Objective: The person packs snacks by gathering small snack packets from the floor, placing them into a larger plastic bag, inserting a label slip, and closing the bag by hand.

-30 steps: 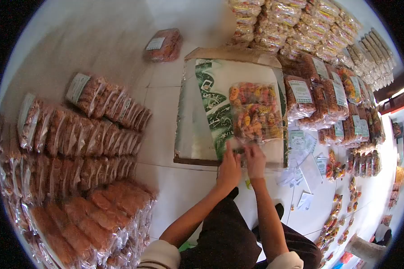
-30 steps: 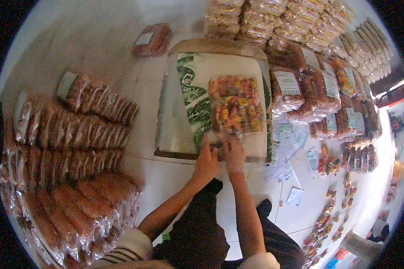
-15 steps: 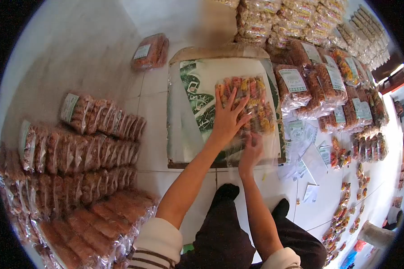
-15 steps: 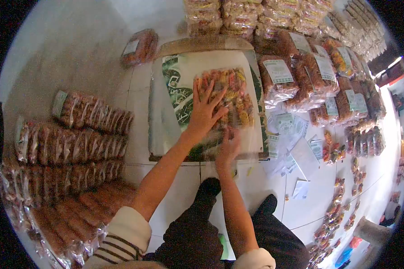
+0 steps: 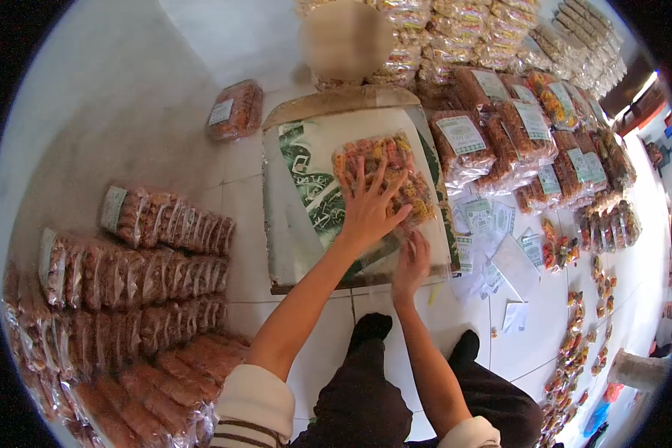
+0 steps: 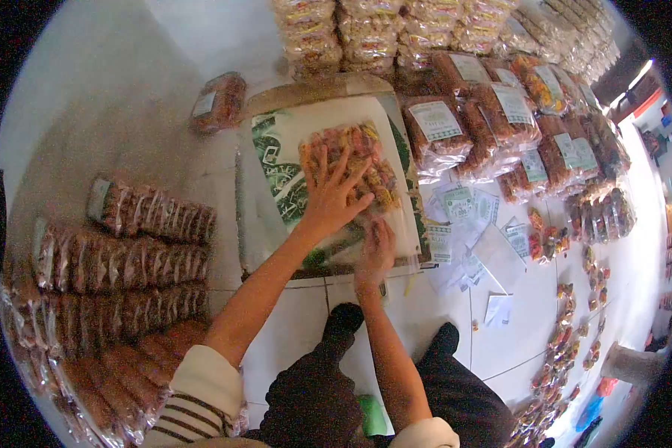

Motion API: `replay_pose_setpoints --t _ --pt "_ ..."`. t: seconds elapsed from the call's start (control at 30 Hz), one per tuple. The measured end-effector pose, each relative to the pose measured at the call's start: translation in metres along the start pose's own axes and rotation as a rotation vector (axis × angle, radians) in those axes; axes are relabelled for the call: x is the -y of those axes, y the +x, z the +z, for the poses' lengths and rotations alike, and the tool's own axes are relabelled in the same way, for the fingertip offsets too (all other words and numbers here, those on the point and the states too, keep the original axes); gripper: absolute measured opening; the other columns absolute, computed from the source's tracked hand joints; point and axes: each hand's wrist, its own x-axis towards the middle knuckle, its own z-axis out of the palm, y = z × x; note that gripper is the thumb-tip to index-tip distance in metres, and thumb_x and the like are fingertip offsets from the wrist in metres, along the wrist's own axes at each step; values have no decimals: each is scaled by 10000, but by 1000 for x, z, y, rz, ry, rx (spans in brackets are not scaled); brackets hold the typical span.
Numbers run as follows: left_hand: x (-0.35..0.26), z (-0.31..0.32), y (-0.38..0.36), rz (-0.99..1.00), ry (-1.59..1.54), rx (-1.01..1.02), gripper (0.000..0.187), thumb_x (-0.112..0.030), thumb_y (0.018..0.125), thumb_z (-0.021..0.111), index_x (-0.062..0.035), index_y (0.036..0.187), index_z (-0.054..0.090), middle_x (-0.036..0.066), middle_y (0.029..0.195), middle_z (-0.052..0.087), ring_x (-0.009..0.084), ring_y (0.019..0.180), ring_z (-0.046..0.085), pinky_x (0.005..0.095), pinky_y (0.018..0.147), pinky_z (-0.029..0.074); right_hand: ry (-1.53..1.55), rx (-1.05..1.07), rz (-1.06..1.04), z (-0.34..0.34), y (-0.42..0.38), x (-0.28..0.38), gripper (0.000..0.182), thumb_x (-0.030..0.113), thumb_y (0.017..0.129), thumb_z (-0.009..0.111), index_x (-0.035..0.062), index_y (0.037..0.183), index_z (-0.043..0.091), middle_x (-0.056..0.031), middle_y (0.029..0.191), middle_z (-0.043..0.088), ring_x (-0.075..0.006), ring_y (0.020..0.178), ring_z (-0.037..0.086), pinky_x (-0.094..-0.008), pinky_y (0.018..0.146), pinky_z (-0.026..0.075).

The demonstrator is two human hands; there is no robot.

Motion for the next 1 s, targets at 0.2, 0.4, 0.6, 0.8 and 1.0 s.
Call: replay_pose_setpoints --t 0.2,0.4,0.6,0.8,1.0 --pt "-4 1 -2 18 46 92 565 -540 740 529 -388 1264 381 21 1421 173 391 1293 73 676 939 19 -368 207 -272 8 1 2 545 -112 731 468 23 1254 393 -186 1166 432 -324 1063 454 -347 885 390" --pt "-2 9 -2 68 109 40 553 -514 752 534 -361 1264 392 55 1414 182 363 1301 66 666 953 11 -464 568 -316 -22 13 -1 623 -62 729 485 45 1311 289 -213 1218 360 -363 1169 296 -418 954 313" --pt "-89 -50 8 -5 32 -15 489 -368 771 570 -131 1190 479 190 1344 291 362 1238 273 578 946 228 -940 1274 -465 -144 64 39 304 198 748 597 28 998 566 -233 1001 539 -363 921 537 -432 810 438" --pt "-198 -141 -15 120 -630 381 453 -375 815 530 -75 1150 487 180 1051 572 297 951 562 351 816 432 -722 775 -142 -233 79 178 330 197 809 573 22 1087 545 -175 958 598 -279 843 588 -338 740 464" --pt "-264 -151 -80 -15 -1099 357 378 -306 853 510 -60 1140 493 132 1008 585 217 897 579 315 772 446 -200 299 -44 -271 15 199 231 121 854 512 19 1056 558 -109 882 627 -168 794 605 -275 668 465"
